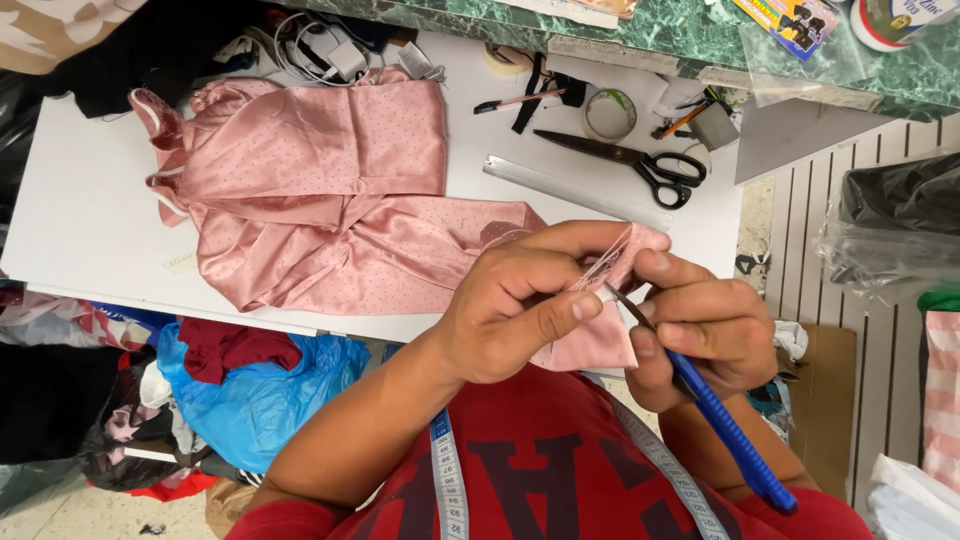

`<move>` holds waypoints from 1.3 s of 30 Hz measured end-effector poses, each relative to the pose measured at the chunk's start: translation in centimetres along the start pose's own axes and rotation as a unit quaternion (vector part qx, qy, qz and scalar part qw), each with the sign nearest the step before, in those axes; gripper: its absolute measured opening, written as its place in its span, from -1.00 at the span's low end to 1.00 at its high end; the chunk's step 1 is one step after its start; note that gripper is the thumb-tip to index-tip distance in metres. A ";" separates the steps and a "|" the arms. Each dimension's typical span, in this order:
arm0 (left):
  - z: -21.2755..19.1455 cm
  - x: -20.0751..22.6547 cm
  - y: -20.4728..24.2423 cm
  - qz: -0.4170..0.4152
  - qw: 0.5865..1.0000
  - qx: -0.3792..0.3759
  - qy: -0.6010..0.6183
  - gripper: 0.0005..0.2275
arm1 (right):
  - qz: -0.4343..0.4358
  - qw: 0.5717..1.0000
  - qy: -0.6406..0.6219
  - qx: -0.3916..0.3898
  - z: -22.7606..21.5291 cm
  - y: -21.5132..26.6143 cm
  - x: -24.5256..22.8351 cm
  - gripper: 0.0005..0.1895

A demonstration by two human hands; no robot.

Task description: The person uses a blue utility knife to carefully cut the seam and threads of a pink satin garment. The task involves holding the fabric taut with one hand while guiding the blade along the stitching line to separate the material.

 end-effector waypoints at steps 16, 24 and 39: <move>-0.7 0.3 0.3 0.029 0.996 -0.068 0.053 -0.72 | -0.011 1.000 0.002 -0.007 0.4 -0.8 -0.9 -0.77; -0.8 0.1 0.7 0.006 0.981 -0.088 0.173 -0.64 | -0.016 0.999 -0.028 0.002 0.9 -0.9 -1.5 -0.87; -15.0 -5.9 13.9 -0.173 0.900 0.206 -0.343 -0.90 | 0.610 0.569 0.306 -0.459 0.3 6.4 11.7 -0.44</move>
Point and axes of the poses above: each hand's wrist, its own y-axis away from the middle knuckle, its own z-axis out of the palm, x = y × z, the point moved 3 cm from there along -y, towards the middle knuckle, and after that the axes turned 7 degrees about z, right-handed, at the moved point
